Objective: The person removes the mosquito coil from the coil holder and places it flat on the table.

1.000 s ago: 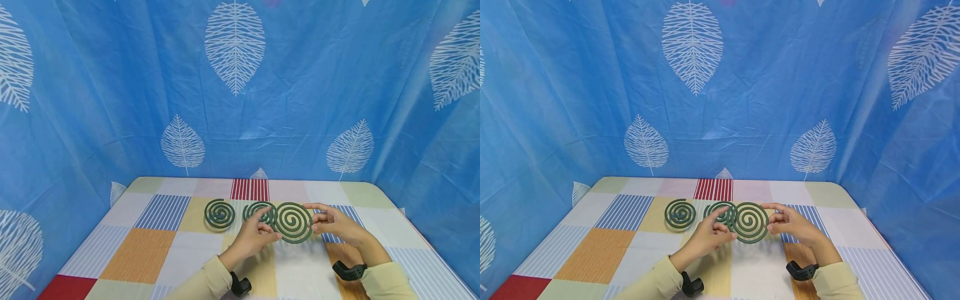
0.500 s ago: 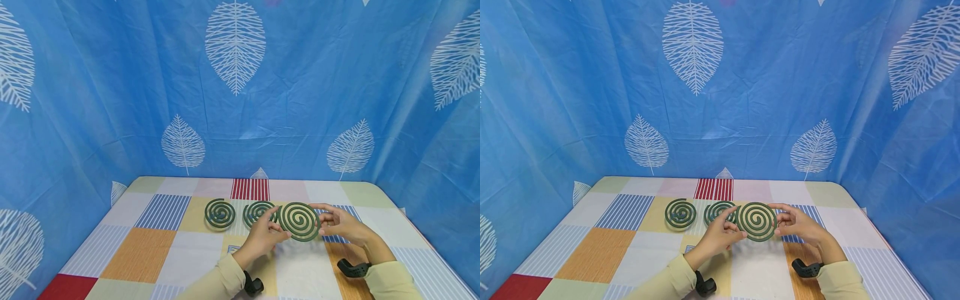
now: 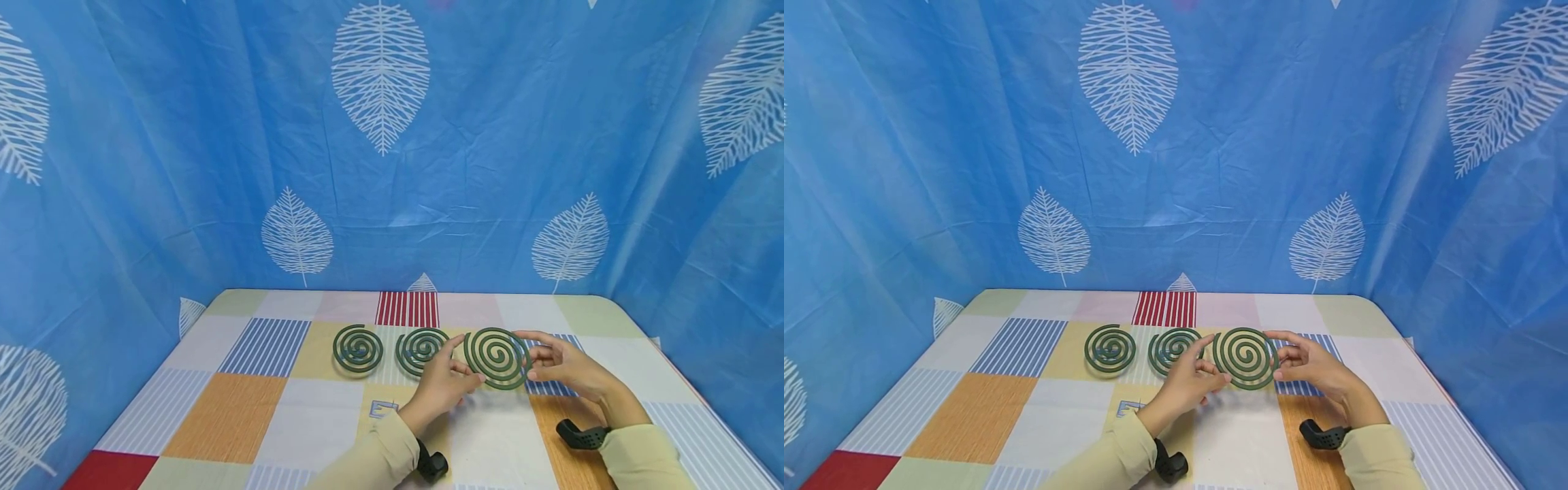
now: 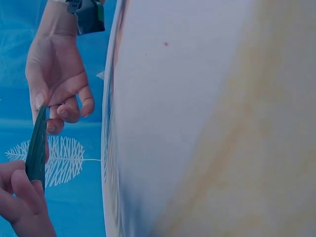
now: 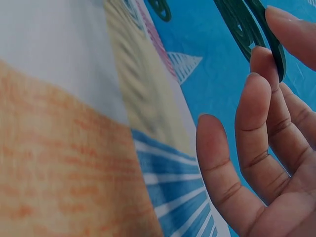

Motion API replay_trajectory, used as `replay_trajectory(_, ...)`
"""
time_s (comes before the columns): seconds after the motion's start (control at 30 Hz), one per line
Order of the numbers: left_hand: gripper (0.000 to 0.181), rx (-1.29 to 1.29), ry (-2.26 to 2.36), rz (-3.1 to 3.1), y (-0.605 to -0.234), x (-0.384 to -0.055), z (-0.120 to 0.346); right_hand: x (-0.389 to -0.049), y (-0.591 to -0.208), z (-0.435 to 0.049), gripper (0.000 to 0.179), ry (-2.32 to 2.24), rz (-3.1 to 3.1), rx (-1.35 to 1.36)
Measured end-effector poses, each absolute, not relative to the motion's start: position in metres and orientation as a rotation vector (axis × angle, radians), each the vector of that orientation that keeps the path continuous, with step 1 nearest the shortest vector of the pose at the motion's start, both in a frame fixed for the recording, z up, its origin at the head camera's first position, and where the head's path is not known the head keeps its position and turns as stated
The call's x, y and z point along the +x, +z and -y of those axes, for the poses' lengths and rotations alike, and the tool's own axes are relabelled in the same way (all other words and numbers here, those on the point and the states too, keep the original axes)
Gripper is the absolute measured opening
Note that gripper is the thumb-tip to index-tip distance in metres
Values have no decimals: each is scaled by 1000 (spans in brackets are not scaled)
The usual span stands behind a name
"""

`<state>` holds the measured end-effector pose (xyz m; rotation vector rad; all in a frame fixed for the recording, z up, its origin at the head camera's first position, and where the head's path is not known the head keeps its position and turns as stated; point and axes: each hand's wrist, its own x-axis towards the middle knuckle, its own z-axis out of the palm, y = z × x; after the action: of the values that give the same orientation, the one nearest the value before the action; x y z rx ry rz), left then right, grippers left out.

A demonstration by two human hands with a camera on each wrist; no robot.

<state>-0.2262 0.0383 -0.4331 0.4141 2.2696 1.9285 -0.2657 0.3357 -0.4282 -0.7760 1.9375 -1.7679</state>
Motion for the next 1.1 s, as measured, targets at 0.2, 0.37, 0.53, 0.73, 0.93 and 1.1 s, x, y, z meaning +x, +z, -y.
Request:
replay_trajectory(0.2, 84, 378, 1920, -2277, -433, -228, -47, -267, -433, -341, 62, -1757, -1984, -731)
replay_trajectory(0.37, 84, 333, 1923, -2250, -434, -231, -52, -267, -435, -344, 61, -1753, -2017, -703)
replay_trajectory(0.53, 84, 283, 1931, -2212, -435, -235, -56, -267, -435, -345, 61, -1737, -2072, -641)
replay_trajectory(0.73, 83, 222, 1929, -2184, -437, -239, -59, -267, -436, -341, 73, -1680, -2182, -502)
replay_trajectory(0.93, 84, 186, 1928, -2130, -439, -240, -60, -267, -439, -339, 73, -1623, -2288, -425)
replay_trajectory(1.1, 86, 198, 1924, -2083, -438, -239, -60, -266, -440, -340, 72, -1606, -2330, -409)
